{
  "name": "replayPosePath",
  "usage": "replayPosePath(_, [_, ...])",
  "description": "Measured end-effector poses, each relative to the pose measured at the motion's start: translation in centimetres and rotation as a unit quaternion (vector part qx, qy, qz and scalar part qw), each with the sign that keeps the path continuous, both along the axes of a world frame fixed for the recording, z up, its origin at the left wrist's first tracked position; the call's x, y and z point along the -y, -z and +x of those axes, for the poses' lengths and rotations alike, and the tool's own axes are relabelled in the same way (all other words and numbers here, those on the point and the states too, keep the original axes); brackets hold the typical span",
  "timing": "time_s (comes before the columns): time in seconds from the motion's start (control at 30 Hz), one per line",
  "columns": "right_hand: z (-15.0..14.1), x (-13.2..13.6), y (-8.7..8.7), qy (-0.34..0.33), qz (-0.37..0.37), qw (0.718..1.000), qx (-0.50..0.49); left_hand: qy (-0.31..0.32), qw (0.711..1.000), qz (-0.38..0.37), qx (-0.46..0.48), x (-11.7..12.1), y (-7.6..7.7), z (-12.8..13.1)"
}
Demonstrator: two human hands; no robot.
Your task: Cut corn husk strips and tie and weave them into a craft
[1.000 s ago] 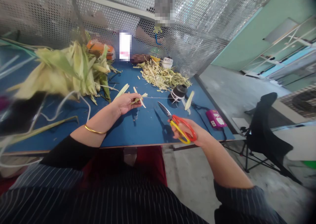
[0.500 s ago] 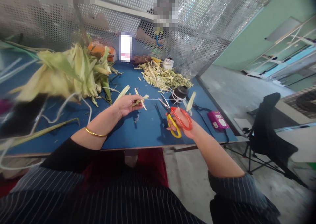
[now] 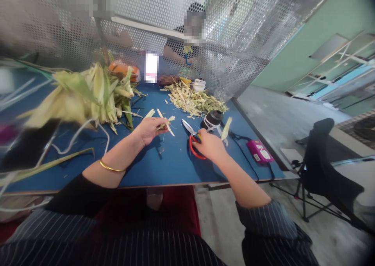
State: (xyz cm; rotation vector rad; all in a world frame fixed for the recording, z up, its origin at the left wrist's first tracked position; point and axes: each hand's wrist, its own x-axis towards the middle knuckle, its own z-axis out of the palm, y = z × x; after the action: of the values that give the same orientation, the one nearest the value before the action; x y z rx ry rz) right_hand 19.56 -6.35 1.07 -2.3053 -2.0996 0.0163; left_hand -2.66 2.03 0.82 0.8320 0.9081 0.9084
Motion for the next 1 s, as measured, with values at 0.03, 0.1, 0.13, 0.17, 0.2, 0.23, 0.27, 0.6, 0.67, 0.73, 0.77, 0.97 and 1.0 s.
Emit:
replayPosePath(0.03, [-0.3, -0.3, -0.4, -0.018, -0.016, 0.999, 0.038, -0.006, 1.000, 0.012, 0.000, 0.1, -0.1, 0.0])
replayPosePath(0.1, [-0.8, -1.3, -1.5, -0.063, -0.025, 0.996, 0.062, -0.008, 1.000, 0.025, 0.000, 0.4, -0.3, 0.1])
replayPosePath(0.13, [-1.1, -2.0, -2.1, -0.088, -0.010, 0.995, 0.039, -0.007, 1.000, 0.028, 0.001, 0.5, -0.4, 0.1])
replayPosePath(0.17, [-1.4, -2.8, -2.5, -0.112, 0.019, 0.993, -0.013, 0.000, 1.000, 0.030, 0.001, 0.5, -0.4, 0.1])
replayPosePath(0.2, [-1.8, -3.6, -2.8, -0.136, 0.052, 0.985, -0.097, 0.004, 0.999, 0.032, 0.002, 0.6, -0.4, 0.1])
replayPosePath(0.23, [-2.3, -4.4, -2.9, -0.158, 0.075, 0.963, -0.205, 0.011, 0.999, 0.034, 0.004, 0.7, -0.4, 0.2])
replayPosePath(0.27, [-2.9, -5.2, -2.9, -0.173, 0.084, 0.929, -0.317, 0.015, 0.999, 0.037, 0.006, 0.7, -0.4, 0.2])
replayPosePath(0.6, [-4.8, -5.6, -0.2, -0.180, 0.104, 0.855, -0.475, 0.065, 0.998, -0.008, 0.005, 0.8, 0.2, 0.5])
replayPosePath(0.67, [-4.7, -5.4, -0.2, -0.187, 0.123, 0.869, -0.441, 0.076, 0.997, -0.008, 0.007, 0.7, 0.5, 0.6])
replayPosePath(0.73, [-4.8, -5.3, -0.3, -0.193, 0.145, 0.877, -0.416, 0.073, 0.997, -0.001, 0.002, 0.6, 0.7, 0.5])
replayPosePath(0.77, [-4.8, -5.4, -0.2, -0.194, 0.150, 0.874, -0.419, 0.068, 0.998, 0.003, 0.000, 0.6, 0.7, 0.5])
replayPosePath(0.97, [-4.3, -6.4, 0.7, -0.140, 0.009, 0.763, -0.631, 0.031, 0.999, 0.001, -0.016, 0.8, -0.1, 0.2])
replayPosePath(1.0, [-4.2, -6.5, 1.0, -0.136, -0.028, 0.745, -0.652, 0.031, 0.999, -0.004, -0.018, 0.8, -0.1, 0.2])
